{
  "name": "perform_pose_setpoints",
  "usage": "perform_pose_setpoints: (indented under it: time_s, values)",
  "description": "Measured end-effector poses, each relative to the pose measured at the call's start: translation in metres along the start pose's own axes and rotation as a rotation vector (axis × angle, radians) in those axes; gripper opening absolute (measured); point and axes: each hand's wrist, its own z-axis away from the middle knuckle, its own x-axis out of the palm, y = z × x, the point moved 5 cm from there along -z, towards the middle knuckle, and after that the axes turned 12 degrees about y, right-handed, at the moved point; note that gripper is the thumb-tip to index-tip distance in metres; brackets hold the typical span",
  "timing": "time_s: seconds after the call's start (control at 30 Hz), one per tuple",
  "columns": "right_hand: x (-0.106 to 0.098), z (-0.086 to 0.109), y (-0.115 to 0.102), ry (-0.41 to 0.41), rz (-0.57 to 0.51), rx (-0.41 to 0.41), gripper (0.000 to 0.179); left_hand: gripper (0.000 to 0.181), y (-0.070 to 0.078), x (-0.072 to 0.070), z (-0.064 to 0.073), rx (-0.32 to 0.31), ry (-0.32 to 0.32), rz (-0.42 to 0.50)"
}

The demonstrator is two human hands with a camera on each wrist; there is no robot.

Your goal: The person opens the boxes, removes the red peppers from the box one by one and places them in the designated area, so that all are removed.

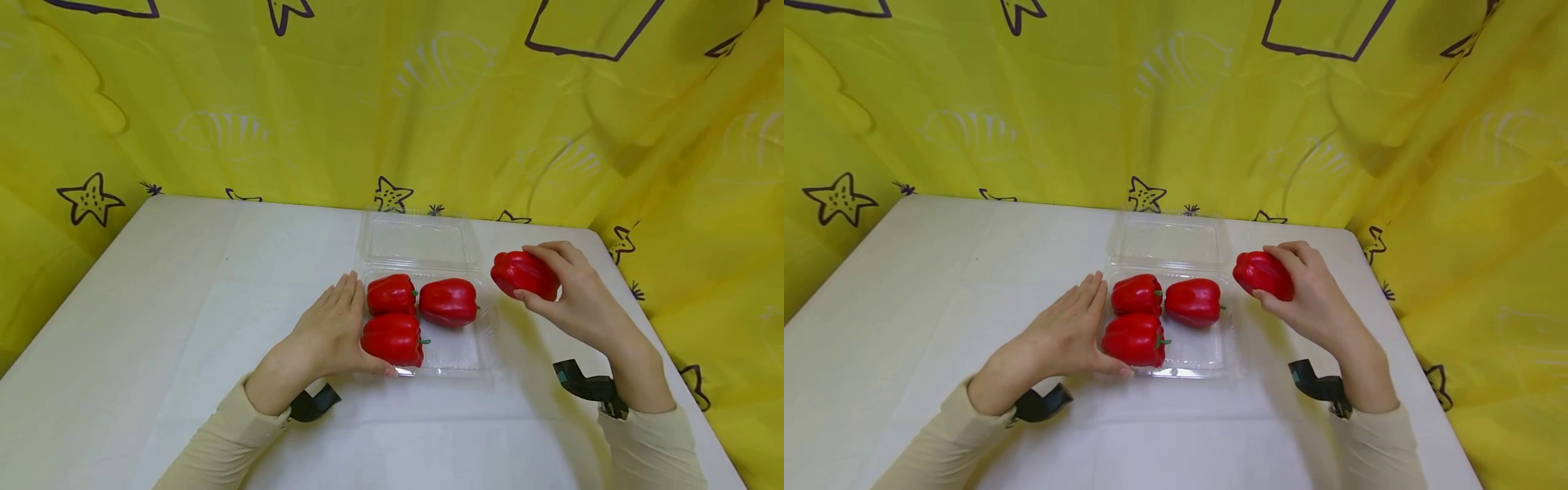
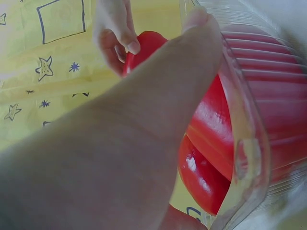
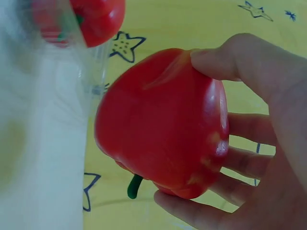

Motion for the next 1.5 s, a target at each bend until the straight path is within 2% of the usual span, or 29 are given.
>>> perform_pose_setpoints:
  time_s: [0.43, 0.73, 1.07, 1.5]
  values:
    - [0.013, -0.006, 0.023, -0.072, 0.022, 0.130, 0.060, 0.135, 0.000, 0.001, 0.001, -0.002, -0.001, 0.001]
    - [0.021, -0.015, 0.035, -0.088, 0.057, 0.121, 0.060, 0.135, 0.000, 0.000, 0.000, 0.001, 0.010, -0.002]
    - [0.034, -0.026, 0.045, -0.194, 0.080, 0.159, 0.063, 0.135, 0.000, 0.000, -0.001, -0.007, -0.004, -0.001]
    - [0.048, -0.031, 0.058, -0.285, 0.118, 0.173, 0.060, 0.135, 0.000, 0.000, -0.001, -0.011, 0.002, 0.002]
